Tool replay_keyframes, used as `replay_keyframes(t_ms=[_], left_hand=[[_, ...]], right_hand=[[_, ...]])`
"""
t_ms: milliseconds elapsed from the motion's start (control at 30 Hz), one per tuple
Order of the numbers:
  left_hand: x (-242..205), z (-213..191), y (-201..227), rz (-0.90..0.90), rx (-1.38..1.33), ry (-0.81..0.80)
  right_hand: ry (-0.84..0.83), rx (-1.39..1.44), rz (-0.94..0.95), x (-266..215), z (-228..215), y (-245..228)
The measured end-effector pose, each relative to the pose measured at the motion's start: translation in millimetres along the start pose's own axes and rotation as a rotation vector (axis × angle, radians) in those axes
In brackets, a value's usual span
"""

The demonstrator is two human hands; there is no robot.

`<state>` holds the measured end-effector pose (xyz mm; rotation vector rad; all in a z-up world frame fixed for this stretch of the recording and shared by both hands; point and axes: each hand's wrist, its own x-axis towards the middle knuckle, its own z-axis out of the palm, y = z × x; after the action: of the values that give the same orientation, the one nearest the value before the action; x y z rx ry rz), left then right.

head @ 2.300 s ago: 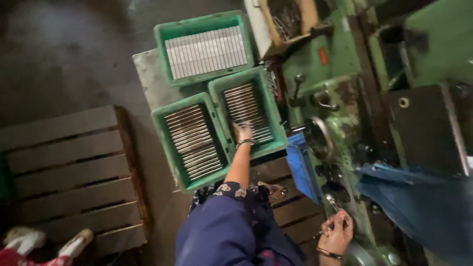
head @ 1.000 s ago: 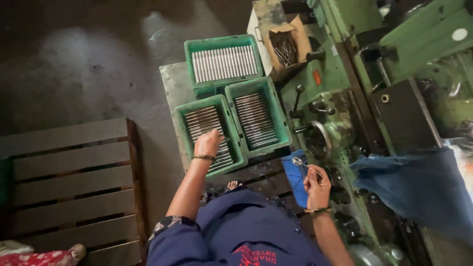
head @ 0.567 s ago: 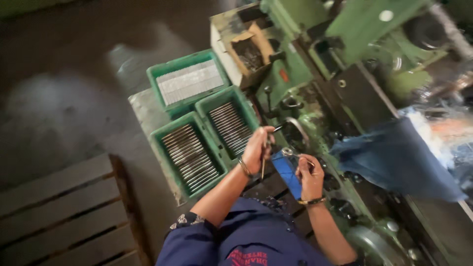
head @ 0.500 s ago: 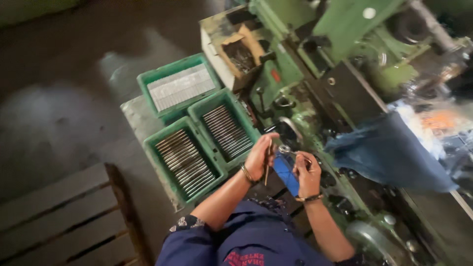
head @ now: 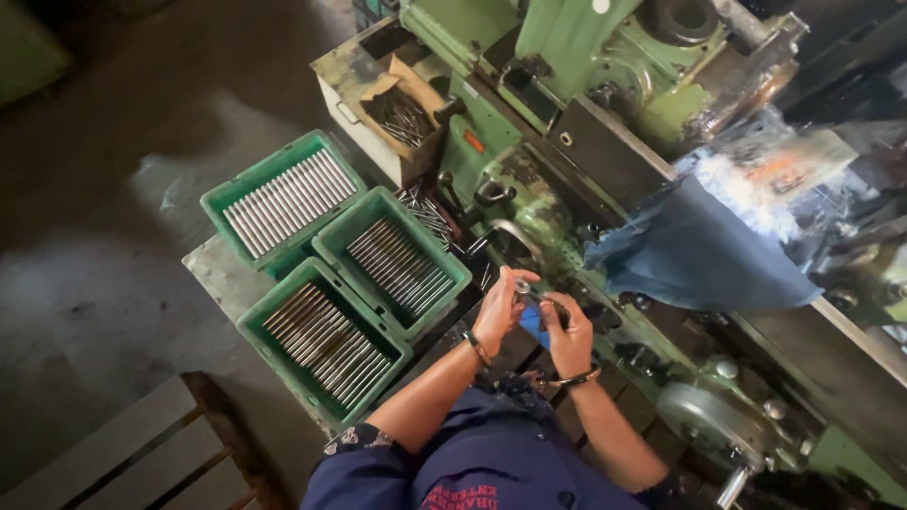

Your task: The person repeatedly picks metal rods from green bins, inserts them into a lathe chuck, operates the machine controls, and removes the rods. The process is repeated multiple times throughout the clip.

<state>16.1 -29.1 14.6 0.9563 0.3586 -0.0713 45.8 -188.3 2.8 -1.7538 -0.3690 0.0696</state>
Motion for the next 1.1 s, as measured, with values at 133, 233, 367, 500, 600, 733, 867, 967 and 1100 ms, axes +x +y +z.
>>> replay_keyframes(t_ms=[133, 233, 367, 500, 600, 733, 867, 967, 1100], left_hand=[[2, 7, -2, -0.017, 0.023, 0.004], [2, 10, -6, 0.002, 0.017, -0.015], [5, 13, -12, 0.033, 0.013, 0.018], [8, 19, -14, 0.065, 0.017, 0.04], [5, 24, -11, 0.22, 0.007, -0.015], [2, 16, 9, 0.827, 0.651, 0.002], [15, 1, 37, 1.274, 0.981, -0.257], [16, 7, 37, 1.19, 0.946, -0.257], [9, 23, 18, 0.681, 0.603, -0.061]], right_hand=[[0.056, -0.082, -0.005, -5, -3, 5], [0.09, -0.072, 0.005, -10, -5, 8], [0.11, -0.114, -0.057, -15, -8, 7], [0.124, -0.169, -0.109, -18, -11, 2], [0.103, -0.081, -0.079, -22, -11, -4], [-0.008, 0.729, 0.471, -29, -18, -14], [-0.32, 1.37, 0.655, -39, -28, -31], [-0.278, 1.444, 0.703, -43, -27, -47], [0.076, 0.809, 0.463, -34, -32, -66]])
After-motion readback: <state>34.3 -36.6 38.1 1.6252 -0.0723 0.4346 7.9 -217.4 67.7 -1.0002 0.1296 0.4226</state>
